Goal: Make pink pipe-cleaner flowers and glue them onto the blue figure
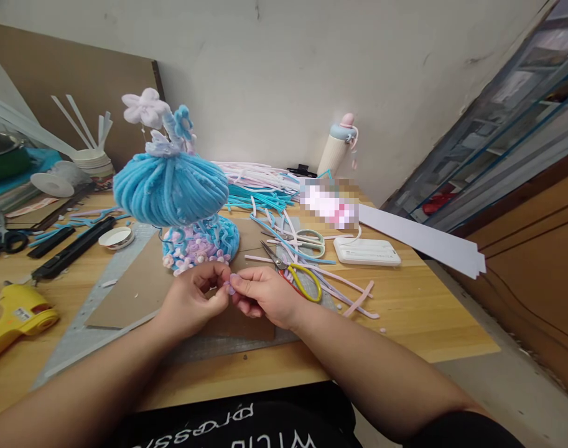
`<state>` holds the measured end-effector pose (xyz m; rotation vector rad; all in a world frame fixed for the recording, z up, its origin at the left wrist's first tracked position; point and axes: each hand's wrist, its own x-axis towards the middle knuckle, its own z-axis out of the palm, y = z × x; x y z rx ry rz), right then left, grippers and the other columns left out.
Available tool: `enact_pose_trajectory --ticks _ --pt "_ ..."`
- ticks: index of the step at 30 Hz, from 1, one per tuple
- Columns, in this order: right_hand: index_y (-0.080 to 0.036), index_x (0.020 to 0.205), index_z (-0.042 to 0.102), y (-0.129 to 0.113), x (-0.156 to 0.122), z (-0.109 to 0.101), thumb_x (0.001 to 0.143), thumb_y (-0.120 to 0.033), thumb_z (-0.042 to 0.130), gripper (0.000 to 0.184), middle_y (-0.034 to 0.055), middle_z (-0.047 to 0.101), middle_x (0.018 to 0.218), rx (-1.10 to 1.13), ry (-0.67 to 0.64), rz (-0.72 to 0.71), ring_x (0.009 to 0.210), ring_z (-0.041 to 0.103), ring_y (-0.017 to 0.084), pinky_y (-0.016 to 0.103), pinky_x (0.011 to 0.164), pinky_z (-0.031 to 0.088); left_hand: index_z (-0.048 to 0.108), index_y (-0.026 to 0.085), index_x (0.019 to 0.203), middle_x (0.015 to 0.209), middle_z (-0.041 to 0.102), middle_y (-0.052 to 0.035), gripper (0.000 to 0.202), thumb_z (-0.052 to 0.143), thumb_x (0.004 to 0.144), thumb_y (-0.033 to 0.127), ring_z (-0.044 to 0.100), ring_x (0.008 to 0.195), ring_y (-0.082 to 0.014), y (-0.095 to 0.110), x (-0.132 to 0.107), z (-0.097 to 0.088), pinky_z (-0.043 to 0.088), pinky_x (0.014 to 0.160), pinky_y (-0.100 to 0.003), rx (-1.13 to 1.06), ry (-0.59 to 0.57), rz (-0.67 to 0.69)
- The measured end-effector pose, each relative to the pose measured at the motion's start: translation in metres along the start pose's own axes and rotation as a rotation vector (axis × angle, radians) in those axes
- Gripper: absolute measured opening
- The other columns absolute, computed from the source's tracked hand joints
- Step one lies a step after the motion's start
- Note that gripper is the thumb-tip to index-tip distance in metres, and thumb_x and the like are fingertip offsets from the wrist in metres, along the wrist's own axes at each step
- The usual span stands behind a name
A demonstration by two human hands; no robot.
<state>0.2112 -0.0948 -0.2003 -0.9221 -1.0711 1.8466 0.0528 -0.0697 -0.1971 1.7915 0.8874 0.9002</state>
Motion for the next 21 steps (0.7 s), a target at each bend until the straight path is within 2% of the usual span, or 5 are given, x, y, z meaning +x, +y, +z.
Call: enact_pose_trajectory --ticks 3,9,15,17,21 --pt "-0.013 0.063 0.056 -0.0002 0.0012 0.0003 0.077 -0.044 0.064 0.034 -0.0042 0.048 0.045 0.002 0.009 -0.003 0.036 0.036 0.004 0.016 0.032 0.020 0.054 0.016 0.073 0.065 0.054 0.0021 0.002 0.055 0.073 0.014 0.051 0.062 -0.0108 0.0000 -0.0002 0.0008 0.041 0.058 -0.022 0.000 0.017 -0.009" --pt "-0.015 0.068 0.054 -0.0020 0.0029 0.0026 0.078 -0.039 0.063 0.028 -0.0047 0.050 0.052 -0.017 0.141 -0.100 0.041 0.039 0.004 0.016 0.036 0.023 0.055 0.016 0.075 0.069 0.057 0.0014 0.003 0.055 0.077 0.017 0.055 0.066 -0.0109 0.0030 0.0004 0.0009 0.044 0.062 -0.022 -0.105 0.059 0.014" --pt "-0.016 0.068 0.050 -0.0044 0.0016 -0.0016 0.081 -0.040 0.061 0.029 -0.0061 0.048 0.052 -0.081 0.108 -0.095 0.038 0.037 0.004 0.016 0.036 0.019 0.060 0.016 0.081 0.072 0.064 -0.0010 0.011 0.062 0.077 0.026 0.060 0.065 -0.0115 0.0045 0.0052 -0.0002 0.048 0.060 -0.022 -0.322 0.035 -0.079" --pt "-0.016 0.068 0.050 -0.0042 0.0016 -0.0038 0.081 -0.039 0.061 0.029 -0.0064 0.047 0.053 -0.100 0.104 -0.111 0.038 0.037 0.004 0.016 0.036 0.020 0.063 0.015 0.084 0.074 0.068 -0.0030 0.015 0.063 0.076 0.027 0.062 0.065 -0.0124 0.0047 0.0064 -0.0002 0.049 0.059 -0.023 -0.319 0.024 -0.090" --pt "-0.016 0.069 0.051 -0.0024 0.0021 -0.0049 0.082 -0.039 0.060 0.028 -0.0066 0.047 0.053 -0.179 0.149 -0.167 0.039 0.038 0.004 0.016 0.037 0.023 0.066 0.014 0.075 0.069 0.069 -0.0027 0.010 0.063 0.074 0.024 0.061 0.062 -0.0126 0.0039 0.0061 -0.0004 0.047 0.057 -0.022 -0.205 0.084 -0.092"
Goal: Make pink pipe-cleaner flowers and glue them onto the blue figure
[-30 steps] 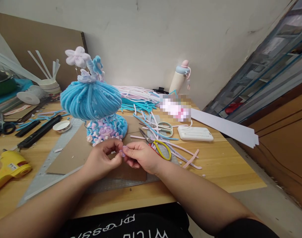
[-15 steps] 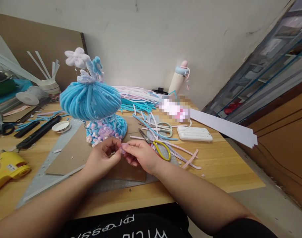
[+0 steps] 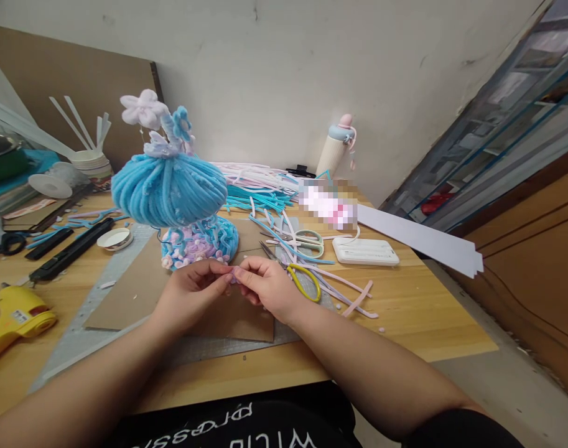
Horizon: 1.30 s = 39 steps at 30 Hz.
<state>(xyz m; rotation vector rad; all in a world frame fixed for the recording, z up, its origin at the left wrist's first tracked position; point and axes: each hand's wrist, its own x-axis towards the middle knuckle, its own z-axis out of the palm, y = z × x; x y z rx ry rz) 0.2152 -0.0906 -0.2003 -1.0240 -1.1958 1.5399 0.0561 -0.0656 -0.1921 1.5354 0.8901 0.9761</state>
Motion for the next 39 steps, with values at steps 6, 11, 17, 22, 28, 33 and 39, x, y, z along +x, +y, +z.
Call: enact_pose_trajectory --ticks 6,11,17,22,28,33,39 --pt "-0.016 0.065 0.051 0.002 0.000 0.002 0.080 -0.040 0.060 0.030 -0.0064 0.046 0.051 -0.097 0.076 -0.012 0.039 0.038 0.004 0.017 0.037 0.024 0.069 0.015 0.076 0.069 0.070 -0.0033 0.015 0.062 0.077 0.028 0.060 0.060 -0.0130 -0.005 -0.003 -0.003 0.043 0.052 -0.022 0.212 -0.012 -0.018" --pt "-0.017 0.064 0.051 0.001 0.001 0.003 0.079 -0.041 0.059 0.029 -0.0077 0.043 0.047 -0.033 0.064 0.068 0.035 0.034 0.004 0.016 0.034 0.020 0.069 0.015 0.075 0.070 0.070 -0.0031 0.015 0.060 0.078 0.027 0.058 0.059 -0.0128 -0.005 -0.006 -0.005 0.041 0.052 -0.023 0.378 -0.025 0.046" --pt "-0.016 0.069 0.052 -0.001 0.001 0.002 0.081 -0.049 0.056 0.035 -0.0028 0.057 0.059 -0.108 -0.022 0.088 0.039 0.045 0.005 0.015 0.034 0.026 0.064 0.015 0.070 0.066 0.068 -0.0028 0.012 0.058 0.077 0.023 0.059 0.061 -0.0131 -0.002 -0.003 -0.004 0.042 0.055 -0.023 0.277 -0.028 0.028" --pt "-0.014 0.066 0.055 -0.002 0.000 0.001 0.080 -0.043 0.061 0.033 -0.0040 0.051 0.049 0.076 -0.066 0.114 0.036 0.037 0.003 0.015 0.035 0.022 0.060 0.014 0.068 0.061 0.063 -0.0006 0.010 0.062 0.072 0.023 0.054 0.053 -0.0097 0.001 0.000 -0.003 0.039 0.050 -0.020 -0.003 -0.068 -0.068" --pt "-0.014 0.070 0.054 0.000 0.000 0.002 0.079 -0.035 0.064 0.025 -0.0056 0.048 0.046 0.442 -0.164 0.318 0.032 0.026 0.001 0.015 0.035 0.014 0.060 0.015 0.069 0.065 0.062 -0.0009 0.008 0.059 0.074 0.021 0.055 0.060 -0.0112 -0.002 0.000 -0.003 0.041 0.055 -0.022 0.083 -0.048 0.035" --pt "-0.013 0.067 0.054 0.007 0.000 0.006 0.077 -0.036 0.066 0.027 -0.0053 0.048 0.045 0.427 -0.053 0.280 0.031 0.027 0.001 0.014 0.034 0.014 0.055 0.017 0.064 0.062 0.058 0.0004 0.013 0.055 0.076 0.016 0.052 0.062 -0.0117 -0.005 -0.001 -0.004 0.041 0.059 -0.023 0.392 -0.044 0.265" --pt "-0.014 0.066 0.054 0.005 -0.002 0.008 0.077 -0.040 0.066 0.031 -0.0048 0.049 0.044 0.318 -0.058 0.225 0.031 0.028 0.001 0.014 0.032 0.015 0.057 0.018 0.067 0.063 0.059 0.0018 0.010 0.055 0.072 0.009 0.053 0.060 -0.0108 0.001 -0.004 -0.003 0.040 0.057 -0.021 0.506 -0.031 0.351"
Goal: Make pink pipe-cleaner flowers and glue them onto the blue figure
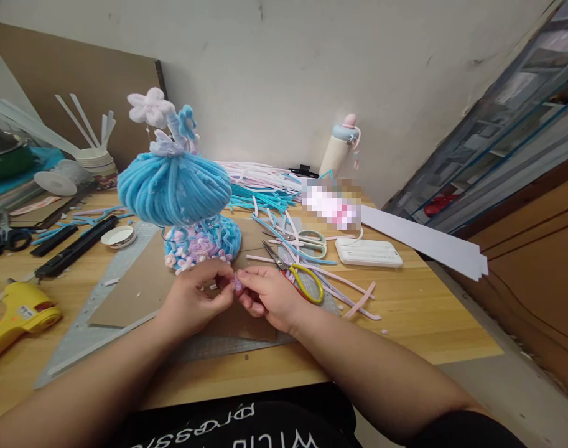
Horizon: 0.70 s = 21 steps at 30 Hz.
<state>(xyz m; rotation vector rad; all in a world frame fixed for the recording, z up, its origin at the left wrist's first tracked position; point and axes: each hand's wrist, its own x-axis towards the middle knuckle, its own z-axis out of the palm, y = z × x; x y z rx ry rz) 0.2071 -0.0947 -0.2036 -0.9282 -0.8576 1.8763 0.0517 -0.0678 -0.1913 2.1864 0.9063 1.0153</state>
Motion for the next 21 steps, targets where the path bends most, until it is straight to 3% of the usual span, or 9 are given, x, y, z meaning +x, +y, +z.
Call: enact_pose_trajectory --ticks 5,12,18,21 --pt "-0.014 0.065 0.054 -0.0019 -0.0012 0.0033 0.077 -0.040 0.065 0.031 -0.0049 0.049 0.043 -0.010 -0.007 -0.017 0.031 0.029 0.001 0.014 0.032 0.016 0.057 0.018 0.069 0.062 0.059 0.0024 0.010 0.056 0.072 0.008 0.054 0.060 -0.0101 0.0018 -0.0011 0.0007 0.041 0.059 -0.021 -0.003 0.059 0.047" --pt "-0.014 0.067 0.055 -0.0018 -0.0020 0.0030 0.078 -0.038 0.065 0.029 -0.0053 0.049 0.044 0.018 -0.021 -0.008 0.031 0.028 0.001 0.014 0.033 0.016 0.057 0.017 0.069 0.063 0.059 0.0020 0.010 0.056 0.072 0.008 0.055 0.060 -0.0106 -0.0003 -0.0017 0.0021 0.042 0.059 -0.022 -0.058 0.062 0.009" --pt "-0.014 0.068 0.054 -0.0011 -0.0022 0.0039 0.080 -0.038 0.062 0.029 -0.0052 0.049 0.044 0.021 -0.029 -0.017 0.031 0.029 0.001 0.014 0.033 0.016 0.058 0.017 0.069 0.063 0.058 0.0015 0.008 0.057 0.073 0.011 0.054 0.061 -0.0112 -0.0008 -0.0028 0.0030 0.042 0.058 -0.022 -0.125 0.043 -0.061" --pt "-0.015 0.071 0.052 -0.0002 -0.0018 0.0056 0.082 -0.041 0.059 0.029 -0.0038 0.053 0.050 0.001 -0.043 -0.054 0.033 0.037 0.003 0.015 0.032 0.020 0.058 0.017 0.072 0.065 0.058 0.0009 0.005 0.056 0.076 0.014 0.055 0.062 -0.0118 -0.0019 -0.0037 0.0039 0.044 0.059 -0.023 -0.190 0.080 -0.132"
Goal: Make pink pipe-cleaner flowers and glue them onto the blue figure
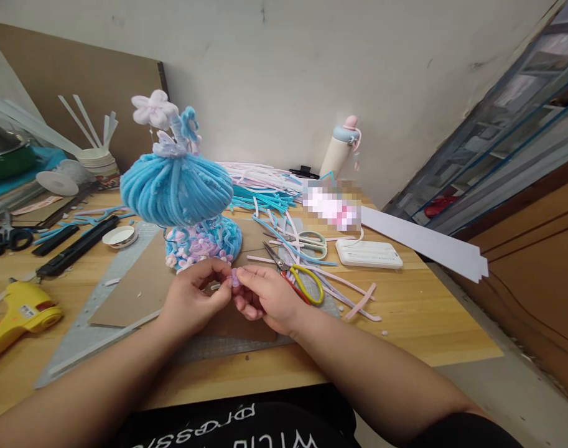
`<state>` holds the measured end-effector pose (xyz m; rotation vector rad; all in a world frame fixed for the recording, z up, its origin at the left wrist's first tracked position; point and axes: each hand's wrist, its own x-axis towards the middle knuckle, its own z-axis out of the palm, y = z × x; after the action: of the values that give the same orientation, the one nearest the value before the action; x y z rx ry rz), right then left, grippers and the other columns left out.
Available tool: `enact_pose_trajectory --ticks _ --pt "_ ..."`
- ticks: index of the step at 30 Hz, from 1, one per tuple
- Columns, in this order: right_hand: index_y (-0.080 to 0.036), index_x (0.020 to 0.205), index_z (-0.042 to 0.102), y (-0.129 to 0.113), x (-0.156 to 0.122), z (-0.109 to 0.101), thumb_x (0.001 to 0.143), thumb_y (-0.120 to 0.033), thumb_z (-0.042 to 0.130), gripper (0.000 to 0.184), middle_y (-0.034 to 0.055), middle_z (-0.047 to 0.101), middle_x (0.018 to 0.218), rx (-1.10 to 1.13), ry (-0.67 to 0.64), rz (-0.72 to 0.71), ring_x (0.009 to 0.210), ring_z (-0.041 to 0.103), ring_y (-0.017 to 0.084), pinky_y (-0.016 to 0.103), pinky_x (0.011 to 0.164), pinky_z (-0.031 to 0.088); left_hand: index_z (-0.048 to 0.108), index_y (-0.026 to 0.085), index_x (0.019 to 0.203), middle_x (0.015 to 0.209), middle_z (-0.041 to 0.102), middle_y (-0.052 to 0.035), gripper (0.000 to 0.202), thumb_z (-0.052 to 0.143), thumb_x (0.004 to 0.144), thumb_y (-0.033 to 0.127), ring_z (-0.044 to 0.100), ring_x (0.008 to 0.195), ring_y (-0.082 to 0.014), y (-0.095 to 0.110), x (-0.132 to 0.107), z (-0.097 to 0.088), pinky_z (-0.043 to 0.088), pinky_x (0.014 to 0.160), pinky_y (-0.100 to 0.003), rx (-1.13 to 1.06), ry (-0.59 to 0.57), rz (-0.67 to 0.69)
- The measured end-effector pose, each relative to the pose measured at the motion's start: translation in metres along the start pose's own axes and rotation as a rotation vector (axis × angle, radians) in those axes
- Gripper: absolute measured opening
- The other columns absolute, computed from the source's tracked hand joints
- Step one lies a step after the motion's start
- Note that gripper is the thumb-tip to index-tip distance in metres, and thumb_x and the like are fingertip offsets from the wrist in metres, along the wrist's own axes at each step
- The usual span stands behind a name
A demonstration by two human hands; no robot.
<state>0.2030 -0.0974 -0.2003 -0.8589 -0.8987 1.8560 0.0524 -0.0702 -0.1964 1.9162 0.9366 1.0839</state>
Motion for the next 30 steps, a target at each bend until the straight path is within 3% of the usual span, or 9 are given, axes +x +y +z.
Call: enact_pose_trajectory --ticks 3,7,13,17,22,26,28,30 --pt "-0.017 0.075 0.051 -0.001 0.000 0.000 0.082 -0.041 0.058 0.026 -0.0043 0.055 0.059 -0.086 0.031 -0.085 0.037 0.041 0.004 0.015 0.033 0.022 0.058 0.017 0.076 0.067 0.059 0.0008 0.003 0.056 0.078 0.017 0.056 0.064 -0.0120 -0.001 0.000 0.000 0.045 0.063 -0.024 -0.058 0.023 -0.042" --pt "-0.017 0.068 0.050 -0.007 -0.001 -0.003 0.085 -0.039 0.055 0.029 -0.0058 0.048 0.057 -0.367 0.095 -0.215 0.041 0.039 0.004 0.016 0.037 0.026 0.059 0.017 0.079 0.072 0.062 0.0001 0.007 0.059 0.080 0.023 0.059 0.069 -0.0122 0.000 0.002 0.000 0.046 0.065 -0.023 -0.260 -0.038 -0.137" --pt "-0.016 0.070 0.053 -0.011 -0.001 -0.010 0.088 -0.038 0.050 0.028 -0.0045 0.047 0.060 -0.631 0.103 -0.247 0.046 0.042 0.005 0.017 0.043 0.032 0.061 0.015 0.077 0.071 0.062 0.0008 0.011 0.062 0.078 0.025 0.058 0.068 -0.0103 -0.001 0.008 -0.001 0.044 0.063 -0.021 -0.431 -0.136 -0.277" --pt "-0.016 0.066 0.050 -0.010 0.000 -0.013 0.085 -0.040 0.052 0.031 -0.0059 0.044 0.052 -0.498 0.064 -0.151 0.040 0.035 0.004 0.017 0.038 0.023 0.060 0.015 0.076 0.067 0.058 0.0018 0.016 0.061 0.080 0.030 0.052 0.062 -0.0096 -0.004 0.010 -0.004 0.040 0.059 -0.022 -0.421 -0.229 -0.278" --pt "-0.015 0.068 0.050 -0.012 0.001 -0.020 0.082 -0.038 0.059 0.028 -0.0070 0.043 0.049 -0.161 -0.120 0.046 0.035 0.028 0.002 0.016 0.036 0.014 0.060 0.014 0.076 0.066 0.057 0.0011 0.017 0.064 0.076 0.030 0.051 0.062 -0.0102 -0.005 0.012 -0.008 0.039 0.061 -0.024 -0.479 -0.303 -0.334" --pt "-0.015 0.071 0.049 -0.014 0.002 -0.024 0.082 -0.035 0.060 0.025 -0.0077 0.042 0.049 -0.027 -0.238 0.212 0.034 0.025 0.000 0.015 0.035 0.013 0.062 0.013 0.076 0.067 0.060 0.0001 0.019 0.068 0.073 0.030 0.053 0.061 -0.0098 -0.005 0.011 -0.009 0.039 0.062 -0.024 -0.590 -0.376 -0.422" --pt "-0.016 0.072 0.048 -0.013 0.003 -0.023 0.083 -0.037 0.058 0.026 -0.0076 0.043 0.049 -0.035 -0.224 0.219 0.033 0.026 0.001 0.014 0.035 0.015 0.062 0.013 0.076 0.066 0.060 0.0008 0.019 0.069 0.072 0.030 0.052 0.060 -0.0089 -0.006 0.011 -0.008 0.039 0.061 -0.023 -0.616 -0.355 -0.437" --pt "-0.017 0.073 0.049 -0.012 0.004 -0.019 0.084 -0.041 0.056 0.028 -0.0060 0.047 0.052 -0.151 -0.105 0.104 0.034 0.033 0.002 0.015 0.034 0.020 0.062 0.013 0.074 0.065 0.060 0.0016 0.019 0.069 0.073 0.030 0.051 0.058 -0.0082 -0.006 0.010 -0.007 0.038 0.060 -0.022 -0.633 -0.291 -0.464"
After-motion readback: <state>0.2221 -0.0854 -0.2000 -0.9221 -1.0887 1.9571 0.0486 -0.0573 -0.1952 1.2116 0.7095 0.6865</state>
